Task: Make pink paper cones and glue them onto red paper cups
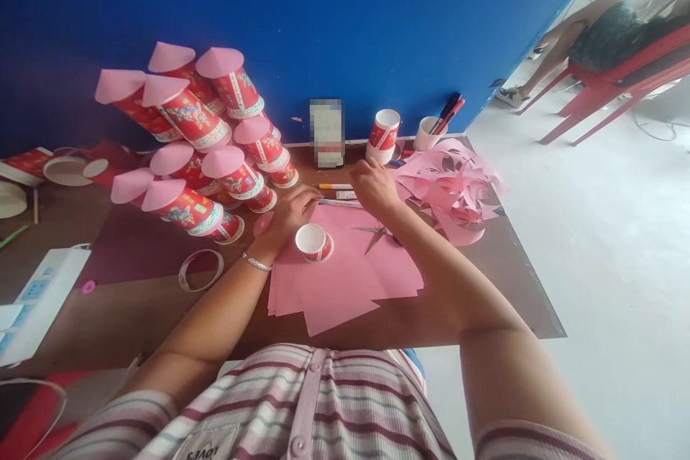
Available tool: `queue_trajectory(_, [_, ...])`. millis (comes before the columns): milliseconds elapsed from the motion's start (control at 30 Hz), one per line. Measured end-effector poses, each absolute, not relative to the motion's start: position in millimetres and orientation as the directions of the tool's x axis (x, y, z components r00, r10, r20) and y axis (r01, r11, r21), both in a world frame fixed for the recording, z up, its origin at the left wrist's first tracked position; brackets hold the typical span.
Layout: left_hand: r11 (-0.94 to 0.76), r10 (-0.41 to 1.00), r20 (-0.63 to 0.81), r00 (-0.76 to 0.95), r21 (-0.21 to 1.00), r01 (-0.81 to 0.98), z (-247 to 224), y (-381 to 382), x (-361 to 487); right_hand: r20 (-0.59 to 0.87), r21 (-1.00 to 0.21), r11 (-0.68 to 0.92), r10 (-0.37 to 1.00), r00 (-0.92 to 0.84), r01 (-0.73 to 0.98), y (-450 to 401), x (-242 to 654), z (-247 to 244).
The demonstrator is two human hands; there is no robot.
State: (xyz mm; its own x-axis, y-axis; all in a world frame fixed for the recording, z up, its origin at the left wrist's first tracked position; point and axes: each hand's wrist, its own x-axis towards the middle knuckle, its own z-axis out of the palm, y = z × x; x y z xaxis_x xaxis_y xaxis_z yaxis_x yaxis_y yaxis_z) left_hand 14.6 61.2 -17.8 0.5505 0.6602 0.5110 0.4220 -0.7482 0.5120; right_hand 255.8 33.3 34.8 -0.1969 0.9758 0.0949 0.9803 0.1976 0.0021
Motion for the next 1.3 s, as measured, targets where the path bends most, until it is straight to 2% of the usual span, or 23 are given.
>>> queue_trajectory(133, [-0.736, 0.675, 0.540, 0.503, 0.534, 0.416, -14, 63, 13, -0.028, 0.020, 0.265, 0.964, -0.264, 0.964, 61, 251, 44])
queue_trajectory(267, [-0.731, 0.682, 0.553, 0.479, 0.537, 0.421, -12, 65, 10, -0.088, 0.036, 0.339, 0.938, -0.335, 0.940, 73, 246, 49])
queue_trajectory(400, [-0.715, 0.699, 0.545, 0.463, 0.546, 0.438, -8, 65, 8, -0.066, 0.065, 0.387, 0.921, -0.383, 0.920, 64, 246, 59])
queue_trajectory(500, [-0.713, 0.699, 0.514, 0.498, 0.555, 0.429, -4, 64, 6, 0.018, 0.034, 0.421, 0.906, -0.422, 0.906, 48, 251, 65])
queue_trajectory(667, [-0.769, 0.632, 0.530, 0.566, 0.523, 0.369, 5, 62, 5, 0.213, -0.180, 0.501, 0.860, -0.464, 0.846, 25, 264, 58])
queue_trajectory(800, [-0.782, 0.609, 0.527, 0.592, 0.525, 0.338, 15, 58, 5, 0.289, -0.515, 0.492, 0.871, -0.398, 0.702, 17, 274, 45])
queue_trajectory(900, [-0.763, 0.632, 0.546, 0.550, 0.564, 0.317, 21, 56, 2, 0.243, -0.800, 0.317, 0.947, -0.209, 0.509, 11, 280, 39])
queue_trajectory(967, [-0.742, 0.661, 0.559, 0.500, 0.583, 0.330, 23, 57, -2, 0.164, -0.930, 0.159, 0.986, -0.014, 0.330, 6, 284, 38])
queue_trajectory(1033, [-0.735, 0.672, 0.550, 0.495, 0.575, 0.359, 21, 59, -6, 0.133, -0.985, 0.113, 0.978, 0.158, 0.129, 1, 288, 40])
queue_trajectory(1100, [-0.747, 0.654, 0.505, 0.563, 0.548, 0.376, 16, 61, -7, 0.152, -0.985, 0.169, 0.953, 0.263, -0.044, -4, 289, 42])
queue_trajectory(1167, [-0.745, 0.648, 0.422, 0.635, 0.528, 0.409, 8, 64, -5, 0.152, -0.967, 0.203, 0.944, 0.292, -0.156, -8, 286, 43])
queue_trajectory(1300, [-0.711, 0.678, 0.272, 0.683, 0.477, 0.517, -5, 67, -3, 0.072, -0.945, 0.144, 0.968, 0.242, -0.293, -12, 270, 40])
